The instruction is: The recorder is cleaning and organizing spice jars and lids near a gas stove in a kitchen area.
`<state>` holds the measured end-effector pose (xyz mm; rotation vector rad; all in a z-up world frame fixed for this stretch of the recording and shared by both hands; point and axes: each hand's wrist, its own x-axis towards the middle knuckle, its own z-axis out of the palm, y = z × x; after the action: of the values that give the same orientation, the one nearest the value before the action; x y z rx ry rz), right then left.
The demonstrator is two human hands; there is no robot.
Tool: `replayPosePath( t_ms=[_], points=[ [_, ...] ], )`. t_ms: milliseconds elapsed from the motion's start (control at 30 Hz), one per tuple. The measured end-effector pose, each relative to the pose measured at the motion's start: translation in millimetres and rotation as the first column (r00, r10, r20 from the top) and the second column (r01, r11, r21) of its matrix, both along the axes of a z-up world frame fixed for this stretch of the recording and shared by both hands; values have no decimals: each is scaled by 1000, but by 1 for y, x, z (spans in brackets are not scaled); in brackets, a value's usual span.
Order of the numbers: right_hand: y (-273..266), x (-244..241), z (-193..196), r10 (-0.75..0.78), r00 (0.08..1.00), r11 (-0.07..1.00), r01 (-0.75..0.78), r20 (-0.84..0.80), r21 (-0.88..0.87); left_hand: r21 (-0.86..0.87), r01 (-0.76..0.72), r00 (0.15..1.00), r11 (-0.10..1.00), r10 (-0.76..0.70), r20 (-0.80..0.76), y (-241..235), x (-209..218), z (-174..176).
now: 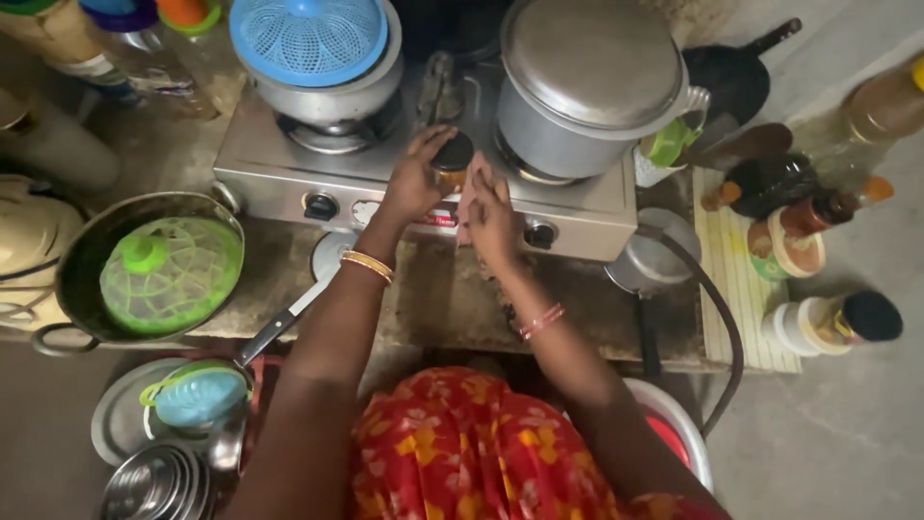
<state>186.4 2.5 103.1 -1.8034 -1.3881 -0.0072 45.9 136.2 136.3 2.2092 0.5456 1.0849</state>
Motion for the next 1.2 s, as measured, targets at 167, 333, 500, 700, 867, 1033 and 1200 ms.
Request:
replayPosePath(
  t_ms=[167,333,500,700,867,1033,1200],
  points=[
    [12,38,-13,126,966,985,-95,-224,144,-273,63,990,960,-25,142,-1,5,-17],
    [33,25,69,145,989,975,-136,-34,177,-274,-128,991,953,131,-8,-13,10,-15],
    [44,4,98,159,972,969,-119,174,-218,-237,31,995,971,-7,102,-2,-1,-21],
    [52,17,115,381,923,891,-353,48,-286,-305,55,998,951,-42,48,1,-7,-21],
    [63,46,105,635,757,761,-579,154,-293,-456,247,969,855,-221,110,7,-23,-18],
    [45,38,108,345,938,877,-337,-38,-342,-541,334,943,772,-273,192,9,-41,-12],
    [45,52,65,235,935,943,-152,266,-296,-409,140,984,902,-81,157,18,-40,-20]
  ],
)
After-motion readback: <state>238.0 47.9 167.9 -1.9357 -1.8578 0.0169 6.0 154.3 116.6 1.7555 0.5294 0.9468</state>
